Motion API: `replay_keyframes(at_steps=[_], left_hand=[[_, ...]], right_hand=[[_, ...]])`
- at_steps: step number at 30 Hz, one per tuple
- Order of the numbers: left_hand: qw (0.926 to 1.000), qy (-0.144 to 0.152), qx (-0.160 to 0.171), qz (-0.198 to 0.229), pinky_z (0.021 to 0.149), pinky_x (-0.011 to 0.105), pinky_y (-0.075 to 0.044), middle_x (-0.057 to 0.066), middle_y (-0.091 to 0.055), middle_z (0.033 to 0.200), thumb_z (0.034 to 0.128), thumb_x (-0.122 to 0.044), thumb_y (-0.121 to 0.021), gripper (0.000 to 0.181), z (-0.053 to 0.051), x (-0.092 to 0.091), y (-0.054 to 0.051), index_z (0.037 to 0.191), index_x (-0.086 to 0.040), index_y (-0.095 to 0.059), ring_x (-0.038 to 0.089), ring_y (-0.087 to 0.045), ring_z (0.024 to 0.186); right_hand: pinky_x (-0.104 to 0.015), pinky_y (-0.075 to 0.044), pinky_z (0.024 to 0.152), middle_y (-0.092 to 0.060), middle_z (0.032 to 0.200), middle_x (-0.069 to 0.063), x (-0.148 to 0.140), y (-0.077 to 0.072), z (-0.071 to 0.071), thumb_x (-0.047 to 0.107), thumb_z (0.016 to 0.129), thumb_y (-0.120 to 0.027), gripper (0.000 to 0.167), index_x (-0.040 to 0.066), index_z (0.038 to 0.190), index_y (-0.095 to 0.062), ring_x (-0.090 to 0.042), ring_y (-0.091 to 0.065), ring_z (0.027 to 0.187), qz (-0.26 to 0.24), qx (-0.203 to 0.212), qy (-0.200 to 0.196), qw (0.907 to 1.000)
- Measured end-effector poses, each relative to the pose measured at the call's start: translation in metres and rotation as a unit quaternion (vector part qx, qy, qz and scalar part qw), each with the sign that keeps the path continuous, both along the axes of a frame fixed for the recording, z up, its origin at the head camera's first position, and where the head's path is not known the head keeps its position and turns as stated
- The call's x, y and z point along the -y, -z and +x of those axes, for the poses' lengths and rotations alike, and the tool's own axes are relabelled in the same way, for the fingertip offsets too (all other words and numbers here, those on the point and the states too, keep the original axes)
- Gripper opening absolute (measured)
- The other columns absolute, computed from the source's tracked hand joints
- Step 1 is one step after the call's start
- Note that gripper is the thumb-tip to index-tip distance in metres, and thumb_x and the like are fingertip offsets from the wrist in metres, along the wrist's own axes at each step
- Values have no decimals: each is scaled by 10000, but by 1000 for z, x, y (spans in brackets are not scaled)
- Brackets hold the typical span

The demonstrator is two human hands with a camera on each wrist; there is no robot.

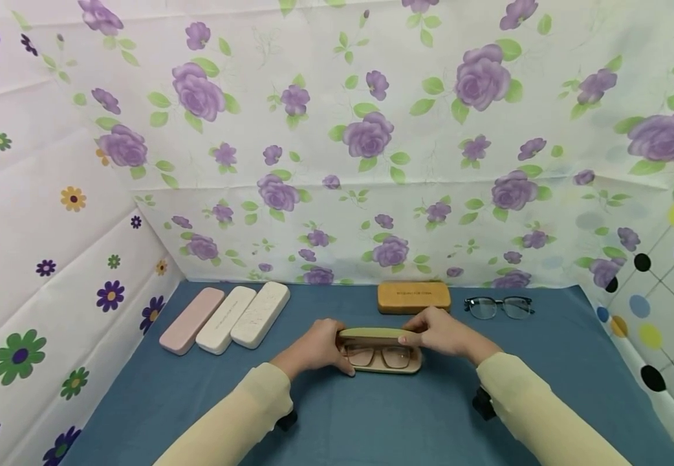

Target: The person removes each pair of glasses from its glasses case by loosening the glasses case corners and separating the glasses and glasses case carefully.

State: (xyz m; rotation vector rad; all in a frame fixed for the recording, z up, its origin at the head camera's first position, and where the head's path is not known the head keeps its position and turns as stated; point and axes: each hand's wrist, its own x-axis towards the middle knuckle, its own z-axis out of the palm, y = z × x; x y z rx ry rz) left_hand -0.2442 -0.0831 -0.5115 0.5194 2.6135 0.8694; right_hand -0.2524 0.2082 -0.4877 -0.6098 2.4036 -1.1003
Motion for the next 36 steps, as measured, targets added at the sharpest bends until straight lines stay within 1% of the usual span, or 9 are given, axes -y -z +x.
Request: replay_keyframes(at_steps=[9, 13, 17, 20, 24, 26, 31, 33, 36], left_hand=[[9995, -82, 152, 279, 472, 302, -396, 13, -582, 679, 574, -352, -892, 427, 0, 4, 3, 853, -153, -638, 154, -507, 537], [9981, -116, 281, 537, 464, 306, -377, 27, -570, 641, 580, -313, -894, 421, 0, 6, 2, 880, -135, -657, 153, -472, 505], [9968, -149, 394, 681, 464, 308, -364, 38, -563, 629, 587, -270, -895, 415, 0, 7, 1, 899, -119, -667, 153, -446, 492], [9972, -149, 393, 623, 467, 299, -368, 33, -568, 637, 586, -273, -895, 413, 0, 6, 0, 894, -116, -670, 142, -450, 496], [9975, -174, 360, 577, 470, 293, -373, 31, -579, 643, 578, -278, -899, 411, -1, 6, 0, 878, -111, -673, 137, -462, 502], [9975, -198, 360, 570, 466, 291, -371, 27, -576, 629, 574, -277, -900, 404, -1, 6, 0, 863, -106, -675, 136, -462, 496], [9973, -269, 390, 558, 450, 288, -360, 8, -547, 564, 575, -277, -899, 367, 1, 5, -1, 791, -90, -668, 126, -443, 471], [9972, -302, 402, 562, 447, 290, -361, 6, -543, 553, 574, -277, -899, 361, 2, 5, -2, 772, -89, -662, 126, -442, 468], [9969, -340, 404, 582, 446, 298, -371, 10, -551, 555, 569, -275, -901, 364, 3, 5, -2, 761, -88, -656, 134, -455, 469]], right_hand=[[-385, -528, 819, -651, 1186, -39, 0, -3, 10, 523, 830, -628, 519, 163, 1205, -639, -185, -620, 1062, 206, -239, 512, 9982], [-363, -528, 832, -642, 1206, -45, 1, -8, 16, 515, 842, -616, 490, 185, 1204, -632, -172, -623, 1063, 126, -750, 704, 9946], [-265, -530, 799, -664, 1133, 49, 6, -10, 25, 414, 871, -632, 339, 250, 1167, -640, -70, -636, 979, 18, -1535, 887, 9842], [-235, -527, 747, -664, 1041, 129, 11, -10, 34, 329, 873, -658, 230, 308, 1102, -654, 7, -620, 901, 23, -2252, 957, 9696], [-221, -518, 692, -646, 951, 180, 19, -8, 44, 250, 855, -690, 196, 342, 1026, -663, 53, -594, 848, 65, -3193, 759, 9446], [-206, -509, 656, -639, 912, 179, 22, -4, 47, 222, 835, -712, 194, 325, 994, -674, 54, -588, 811, 102, -3727, 543, 9263], [-170, -494, 622, -655, 872, 105, 30, 9, 52, 178, 782, -757, 185, 232, 952, -709, 26, -591, 761, 389, -4945, -82, 8683], [-176, -502, 653, -664, 888, 87, 34, 14, 54, 160, 769, -765, 198, 215, 952, -713, 4, -605, 786, 459, -5066, -322, 8604], [-207, -518, 702, -667, 912, 77, 38, 19, 57, 139, 758, -771, 206, 213, 942, -715, -26, -617, 837, 498, -4972, -584, 8642]])
